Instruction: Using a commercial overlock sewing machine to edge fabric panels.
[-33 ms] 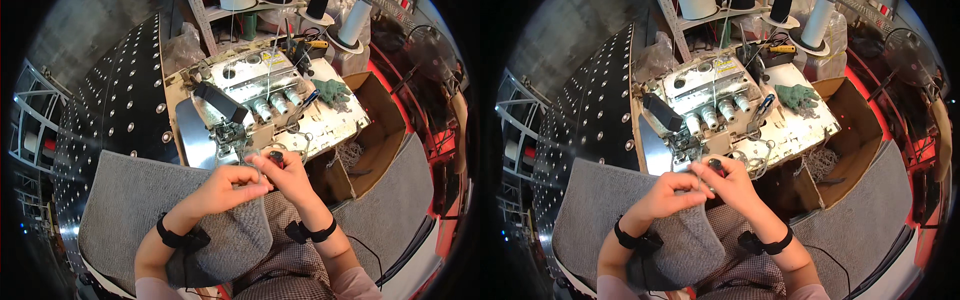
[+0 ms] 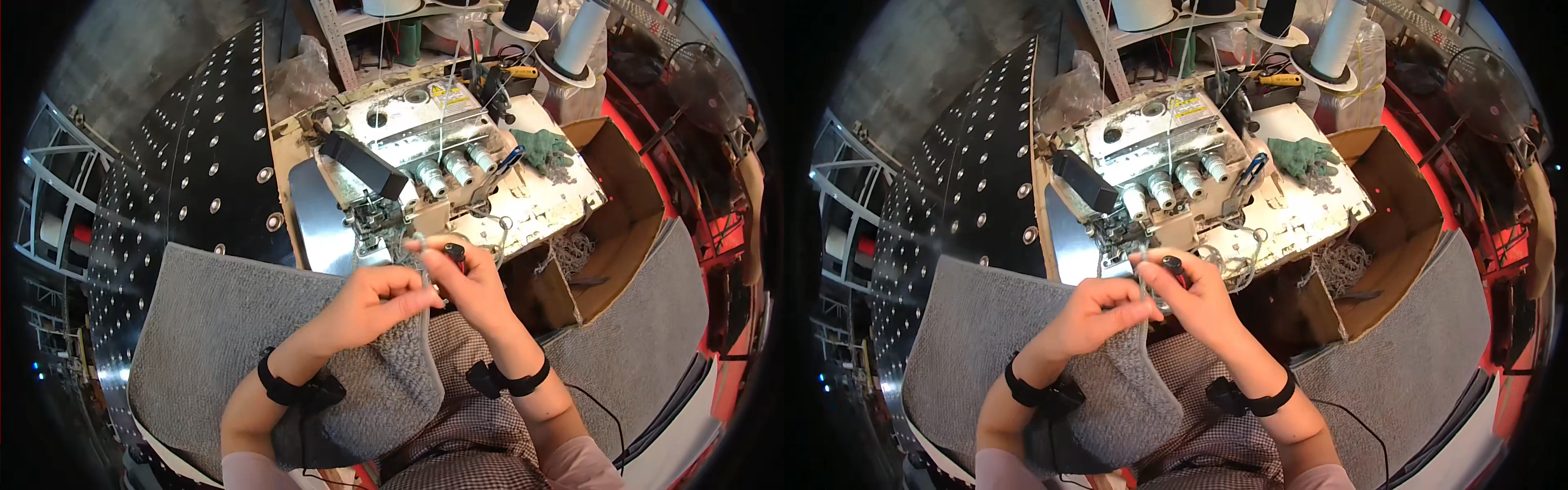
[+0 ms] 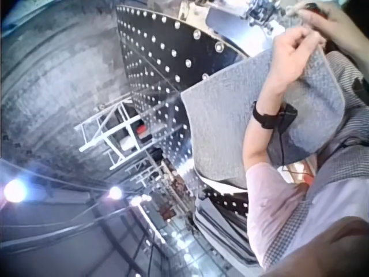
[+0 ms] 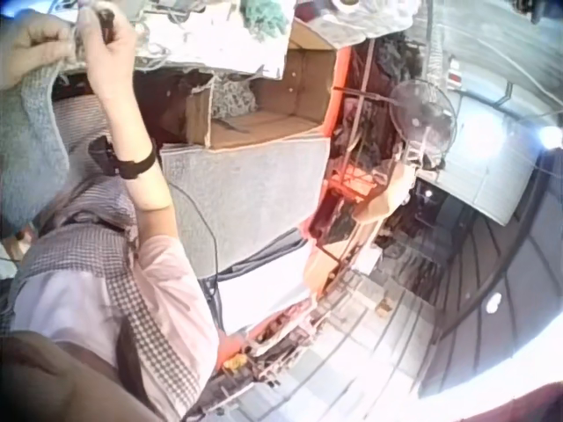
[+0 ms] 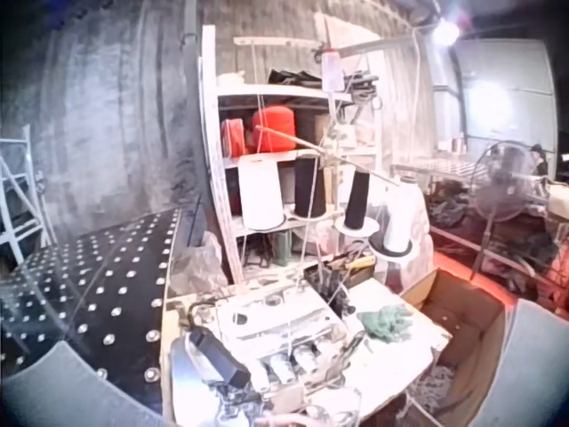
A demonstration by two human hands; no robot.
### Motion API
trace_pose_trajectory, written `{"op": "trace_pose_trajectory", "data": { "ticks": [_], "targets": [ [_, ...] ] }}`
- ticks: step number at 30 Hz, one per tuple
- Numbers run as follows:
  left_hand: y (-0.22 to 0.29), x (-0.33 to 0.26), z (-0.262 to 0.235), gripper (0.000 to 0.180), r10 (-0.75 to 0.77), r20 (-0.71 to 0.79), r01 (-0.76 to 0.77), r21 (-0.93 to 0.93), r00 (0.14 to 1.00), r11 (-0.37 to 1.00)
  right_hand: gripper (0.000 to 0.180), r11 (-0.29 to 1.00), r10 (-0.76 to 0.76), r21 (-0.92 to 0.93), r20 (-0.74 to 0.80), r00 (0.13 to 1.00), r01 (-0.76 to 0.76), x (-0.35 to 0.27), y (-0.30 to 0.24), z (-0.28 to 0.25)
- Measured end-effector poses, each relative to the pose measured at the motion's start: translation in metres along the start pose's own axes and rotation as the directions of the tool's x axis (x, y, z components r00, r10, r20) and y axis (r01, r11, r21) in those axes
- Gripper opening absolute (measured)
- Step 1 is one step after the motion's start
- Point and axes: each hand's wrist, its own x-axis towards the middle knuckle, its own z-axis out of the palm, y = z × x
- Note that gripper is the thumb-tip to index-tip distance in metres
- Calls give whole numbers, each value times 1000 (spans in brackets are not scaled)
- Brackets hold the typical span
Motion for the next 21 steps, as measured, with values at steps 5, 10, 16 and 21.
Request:
{"op": "trace_pose_trajectory", "data": {
  "ticks": [5, 10, 16, 21],
  "targets": [
    [-14, 1, 5, 18, 176, -179, -192, -72, 968, 979, 34, 980, -145, -139, 5, 989, 145, -17, 19, -7],
    [-18, 3, 8, 16, 172, -219, -198, -104, 960, 975, 37, 904, -283, -304, 104, 953, 302, -13, 21, -11],
    [-21, 4, 8, 16, 156, -222, -185, -116, 962, 976, 30, 855, -324, -351, 217, 921, 383, -6, 20, -7],
    [-23, 5, 8, 16, 165, -233, -194, -108, 958, 975, 27, 871, -299, -341, 201, 933, 353, -7, 21, -6]
  ]
}}
